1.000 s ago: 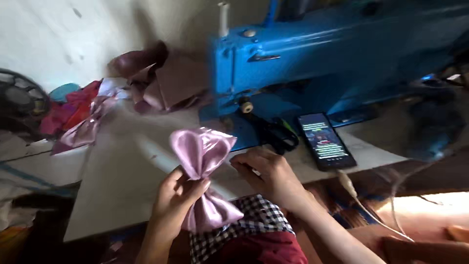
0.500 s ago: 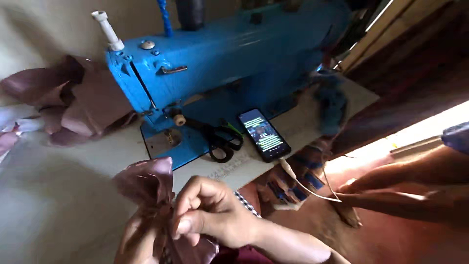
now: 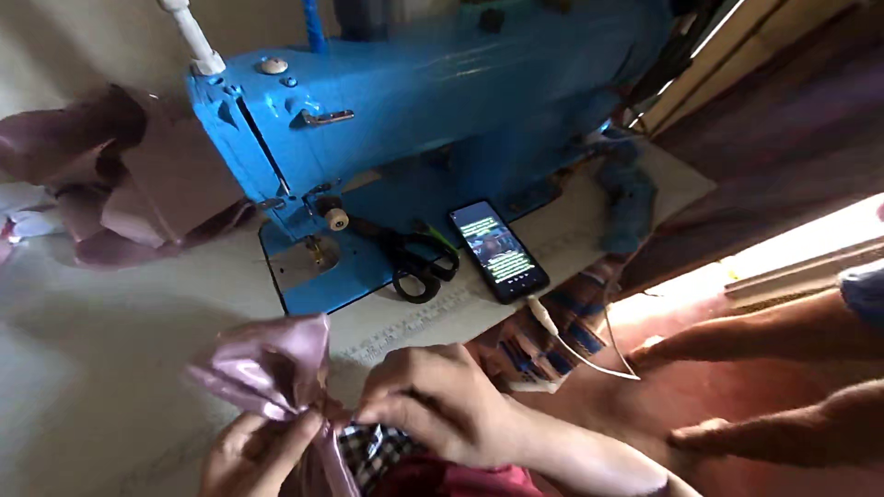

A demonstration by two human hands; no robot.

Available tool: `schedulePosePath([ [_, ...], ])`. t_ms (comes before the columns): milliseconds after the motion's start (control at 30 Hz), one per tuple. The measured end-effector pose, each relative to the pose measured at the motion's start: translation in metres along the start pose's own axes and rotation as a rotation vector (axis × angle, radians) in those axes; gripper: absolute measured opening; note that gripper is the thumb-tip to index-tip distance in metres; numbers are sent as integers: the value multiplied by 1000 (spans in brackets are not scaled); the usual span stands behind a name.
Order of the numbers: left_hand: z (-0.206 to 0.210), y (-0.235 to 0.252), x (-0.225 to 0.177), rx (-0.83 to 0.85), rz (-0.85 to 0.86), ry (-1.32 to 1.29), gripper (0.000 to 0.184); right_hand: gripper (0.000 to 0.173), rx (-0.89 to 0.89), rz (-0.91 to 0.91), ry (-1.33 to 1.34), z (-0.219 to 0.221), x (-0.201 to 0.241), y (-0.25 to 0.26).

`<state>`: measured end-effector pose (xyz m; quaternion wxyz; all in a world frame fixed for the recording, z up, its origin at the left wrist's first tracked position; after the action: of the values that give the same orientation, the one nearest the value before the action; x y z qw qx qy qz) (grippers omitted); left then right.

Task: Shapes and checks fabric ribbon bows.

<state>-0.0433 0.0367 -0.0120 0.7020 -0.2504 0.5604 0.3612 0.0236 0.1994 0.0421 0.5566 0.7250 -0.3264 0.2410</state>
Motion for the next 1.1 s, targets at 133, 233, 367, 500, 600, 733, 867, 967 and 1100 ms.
schedulePosePath([
  [133, 7, 6, 1, -30, 59, -102, 15, 20, -24, 8, -174, -7, -1, 4],
  [233, 8, 13, 8, -2, 43, -187, 17, 18, -52, 97, -107, -15, -12, 5],
  [367, 7, 17, 9, 79, 15, -243, 21, 18, -8, 176, 13, -13, -26, 1],
  [500, 4, 18, 10, 51, -22, -243, 19, 15, 54, 130, -41, -2, -32, -1],
  [600, 4, 19, 11, 31, -35, -257, 17, 14, 31, 114, -172, 2, -31, 1],
  [733, 3, 19, 11, 29, -36, -259, 16, 15, 23, 119, -267, 3, -29, 2],
  [867, 1, 19, 11, 10, -46, -258, 17, 16, 53, 112, -279, 4, -28, 2],
  [967, 1, 18, 11, 17, -49, -267, 18, 18, 75, 104, -282, 4, -27, 3],
  [1100, 1, 18, 10, 21, -52, -268, 18, 18, 83, 92, -278, 4, -24, 4],
])
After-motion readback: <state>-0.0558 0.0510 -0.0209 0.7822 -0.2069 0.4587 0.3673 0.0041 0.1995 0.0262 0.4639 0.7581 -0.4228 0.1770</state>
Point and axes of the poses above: each hand's wrist, its own y-axis towards the middle knuckle, its own z-axis out of the palm, x = y × z, the point moved 8 cm from there along y, towards the middle knuckle, and after that the axes turned 8 degrees about x, right-handed, at the moved point
